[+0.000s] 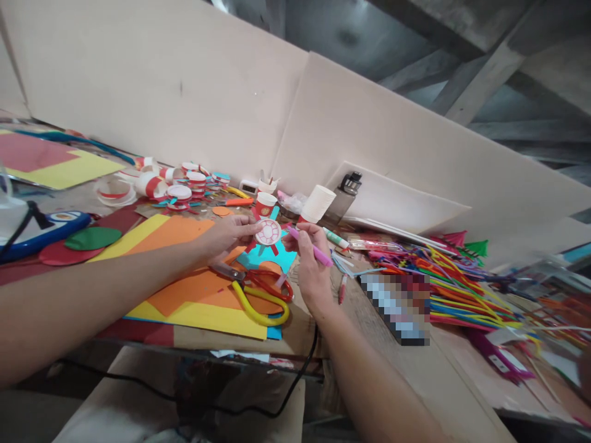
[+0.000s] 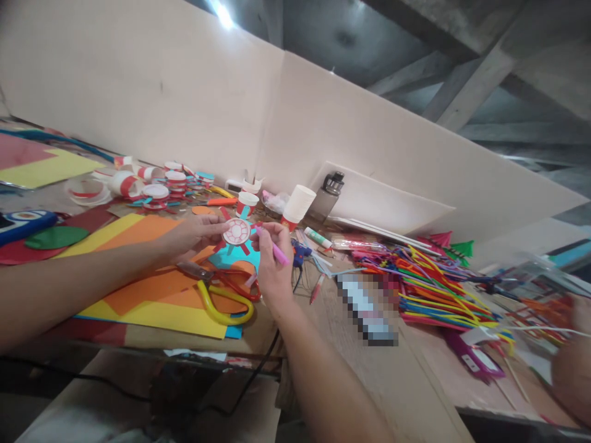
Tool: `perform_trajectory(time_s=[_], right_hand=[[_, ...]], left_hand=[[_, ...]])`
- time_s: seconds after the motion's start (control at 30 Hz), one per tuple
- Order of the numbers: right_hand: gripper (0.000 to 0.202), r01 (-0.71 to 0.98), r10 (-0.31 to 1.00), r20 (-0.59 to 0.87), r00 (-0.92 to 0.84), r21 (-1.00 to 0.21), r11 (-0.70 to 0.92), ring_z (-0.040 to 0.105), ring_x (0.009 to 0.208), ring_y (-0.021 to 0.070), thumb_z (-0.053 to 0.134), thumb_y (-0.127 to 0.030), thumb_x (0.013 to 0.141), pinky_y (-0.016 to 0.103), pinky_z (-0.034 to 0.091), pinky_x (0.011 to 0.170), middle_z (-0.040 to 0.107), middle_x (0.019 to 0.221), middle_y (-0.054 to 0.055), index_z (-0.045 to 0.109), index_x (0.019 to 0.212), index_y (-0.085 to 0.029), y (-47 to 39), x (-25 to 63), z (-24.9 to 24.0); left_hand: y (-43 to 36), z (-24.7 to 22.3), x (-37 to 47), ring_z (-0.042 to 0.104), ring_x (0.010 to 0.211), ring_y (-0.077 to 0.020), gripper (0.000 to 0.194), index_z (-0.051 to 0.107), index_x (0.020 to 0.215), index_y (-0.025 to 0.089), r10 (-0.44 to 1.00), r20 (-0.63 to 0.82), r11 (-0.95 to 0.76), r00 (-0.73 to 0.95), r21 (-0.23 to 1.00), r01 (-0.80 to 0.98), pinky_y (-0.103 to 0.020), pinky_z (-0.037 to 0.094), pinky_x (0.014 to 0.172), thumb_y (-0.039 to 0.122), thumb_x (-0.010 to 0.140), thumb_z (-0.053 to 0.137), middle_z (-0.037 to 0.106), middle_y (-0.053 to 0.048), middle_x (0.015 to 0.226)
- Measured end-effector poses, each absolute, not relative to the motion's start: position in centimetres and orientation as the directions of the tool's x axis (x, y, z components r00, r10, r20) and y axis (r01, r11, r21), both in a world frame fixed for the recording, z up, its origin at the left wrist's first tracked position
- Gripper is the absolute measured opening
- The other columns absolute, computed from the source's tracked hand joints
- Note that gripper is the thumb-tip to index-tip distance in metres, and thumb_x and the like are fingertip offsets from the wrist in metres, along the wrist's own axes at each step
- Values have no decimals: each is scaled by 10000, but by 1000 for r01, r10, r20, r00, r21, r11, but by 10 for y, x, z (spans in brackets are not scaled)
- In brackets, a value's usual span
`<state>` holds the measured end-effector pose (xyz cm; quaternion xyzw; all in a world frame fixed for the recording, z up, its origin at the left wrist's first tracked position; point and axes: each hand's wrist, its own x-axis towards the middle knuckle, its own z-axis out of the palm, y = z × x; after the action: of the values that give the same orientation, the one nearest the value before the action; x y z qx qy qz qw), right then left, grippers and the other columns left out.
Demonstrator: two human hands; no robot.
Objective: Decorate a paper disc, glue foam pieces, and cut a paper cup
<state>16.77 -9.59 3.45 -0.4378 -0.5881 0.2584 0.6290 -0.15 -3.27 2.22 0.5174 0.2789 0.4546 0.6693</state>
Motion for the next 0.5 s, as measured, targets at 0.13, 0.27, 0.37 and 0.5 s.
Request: perform_trajectory(time_s=[0.13,0.27,0.37,0.5], right_hand=[[199,240,831,543,123,-829,506,608,776,141,555,-404,868,294,491,722,641,827,8,530,901,-210,-96,167,32],[205,282,824,559,92,-808,517,604,775,141,587,-400,852,285,486,700,637,845,9,548,919,-210,-95,168,30],[203,294,827,557,76,-805,515,604,764,140,596,-395,847,281,484,685,636,842,9,561,922,-210,-94,168,30],[197,334,833,547,84,-803,494,603,746,142,596,-391,846,280,481,672,639,833,9,574,912,-206,-93,169,29]], left_hand=[[-34,22,0,583,635,-129,326,652,785,107,886,98,47,453,953,-298,-260,439,616,383,665,777,661,-58,754],[-31,19,0,578,630,-128,330,658,800,111,878,109,34,465,957,-289,-259,436,612,389,667,776,663,-57,759],[-28,16,0,561,609,-118,322,655,794,112,872,127,15,473,958,-286,-252,431,601,395,685,762,646,-43,725],[-27,13,0,589,660,-128,325,663,825,129,853,139,16,504,957,-290,-248,451,631,423,708,740,670,-51,775]])
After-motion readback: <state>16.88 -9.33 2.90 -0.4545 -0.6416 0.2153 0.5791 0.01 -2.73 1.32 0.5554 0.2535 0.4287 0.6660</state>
